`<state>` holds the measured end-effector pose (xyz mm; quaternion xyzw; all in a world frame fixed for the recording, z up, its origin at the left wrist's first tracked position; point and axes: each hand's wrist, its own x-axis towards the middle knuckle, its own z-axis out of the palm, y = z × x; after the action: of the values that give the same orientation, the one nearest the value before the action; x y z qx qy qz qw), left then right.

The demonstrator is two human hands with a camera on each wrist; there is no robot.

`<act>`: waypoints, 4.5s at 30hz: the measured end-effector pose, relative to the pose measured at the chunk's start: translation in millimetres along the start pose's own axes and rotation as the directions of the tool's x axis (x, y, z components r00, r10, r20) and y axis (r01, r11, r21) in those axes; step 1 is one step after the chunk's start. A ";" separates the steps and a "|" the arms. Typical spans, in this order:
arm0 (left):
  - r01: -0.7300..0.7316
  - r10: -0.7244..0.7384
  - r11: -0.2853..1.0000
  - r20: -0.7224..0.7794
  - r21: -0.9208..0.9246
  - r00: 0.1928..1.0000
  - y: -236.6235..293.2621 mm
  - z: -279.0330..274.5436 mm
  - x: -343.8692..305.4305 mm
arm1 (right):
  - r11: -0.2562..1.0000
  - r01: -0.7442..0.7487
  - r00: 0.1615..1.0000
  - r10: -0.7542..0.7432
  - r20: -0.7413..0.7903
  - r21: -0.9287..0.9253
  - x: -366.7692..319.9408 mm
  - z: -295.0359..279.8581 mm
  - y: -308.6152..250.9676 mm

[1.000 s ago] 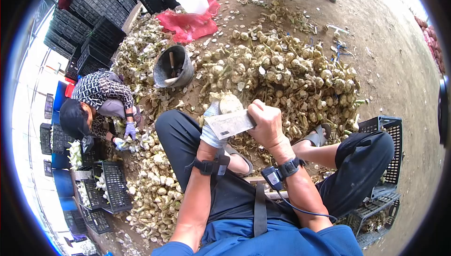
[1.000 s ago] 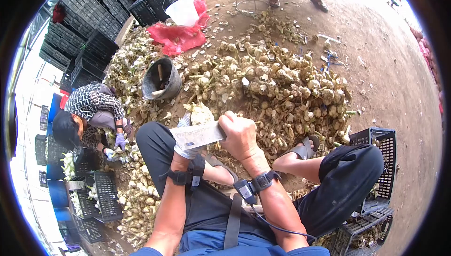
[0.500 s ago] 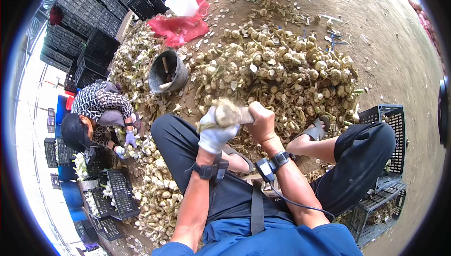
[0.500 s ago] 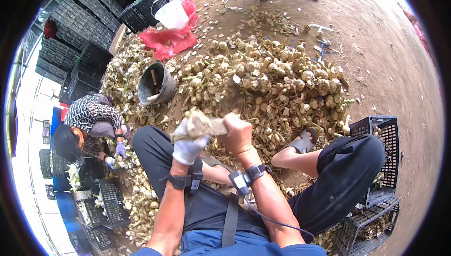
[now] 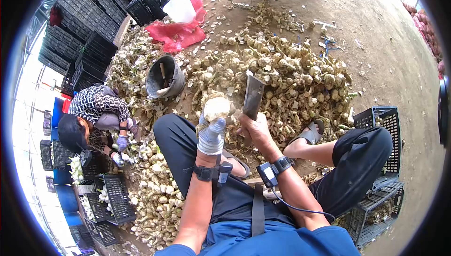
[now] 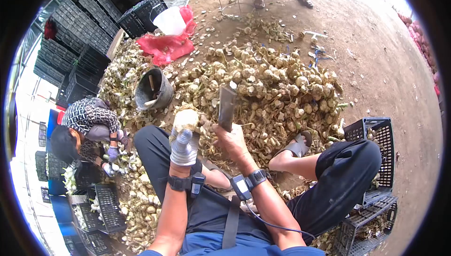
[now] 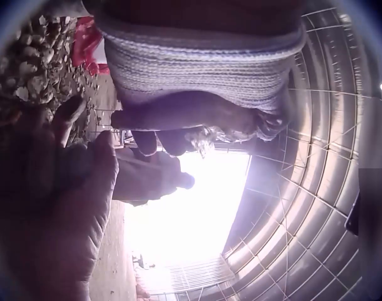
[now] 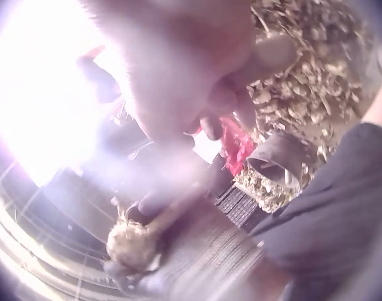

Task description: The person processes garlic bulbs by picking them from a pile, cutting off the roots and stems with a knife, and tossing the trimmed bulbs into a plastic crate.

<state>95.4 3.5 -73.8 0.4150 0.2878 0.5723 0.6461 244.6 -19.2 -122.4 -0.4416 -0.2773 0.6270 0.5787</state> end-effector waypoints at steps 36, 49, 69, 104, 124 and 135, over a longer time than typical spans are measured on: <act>-0.145 0.182 0.634 -0.035 -0.759 0.983 81.6 -44.8 -5.5 | 0.345 -0.120 0.947 -0.241 -0.211 -0.931 -11.2 -60.6 112.5; -0.027 0.038 0.668 -0.002 -0.744 0.999 74.4 -21.3 10.3 | 0.070 -0.547 0.800 -0.249 -0.546 -0.834 23.4 -200.8 115.1; -0.060 -0.071 0.816 -0.202 -0.574 0.977 67.0 -49.1 2.5 | -0.021 -0.583 0.791 -0.244 -0.561 -0.812 32.5 -198.4 132.4; 0.027 0.002 0.963 -0.108 0.267 0.994 14.4 -10.1 -4.7 | 0.365 0.654 0.710 -0.600 0.369 -0.663 0.7 19.9 -59.4; -0.488 0.154 -0.117 0.501 0.865 0.851 -35.0 -73.3 -3.5 | 0.041 0.648 0.660 -0.530 0.533 -0.761 3.9 25.8 -39.3; -0.599 0.117 -0.298 0.651 0.743 0.750 -17.9 -40.3 6.4 | 0.115 0.617 0.635 -0.657 0.406 -0.778 8.7 13.0 -22.0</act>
<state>71.3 18.1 -108.4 0.8990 0.3534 0.2483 -0.0730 244.3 -4.8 -99.7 -0.5189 -0.7041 0.0710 0.4795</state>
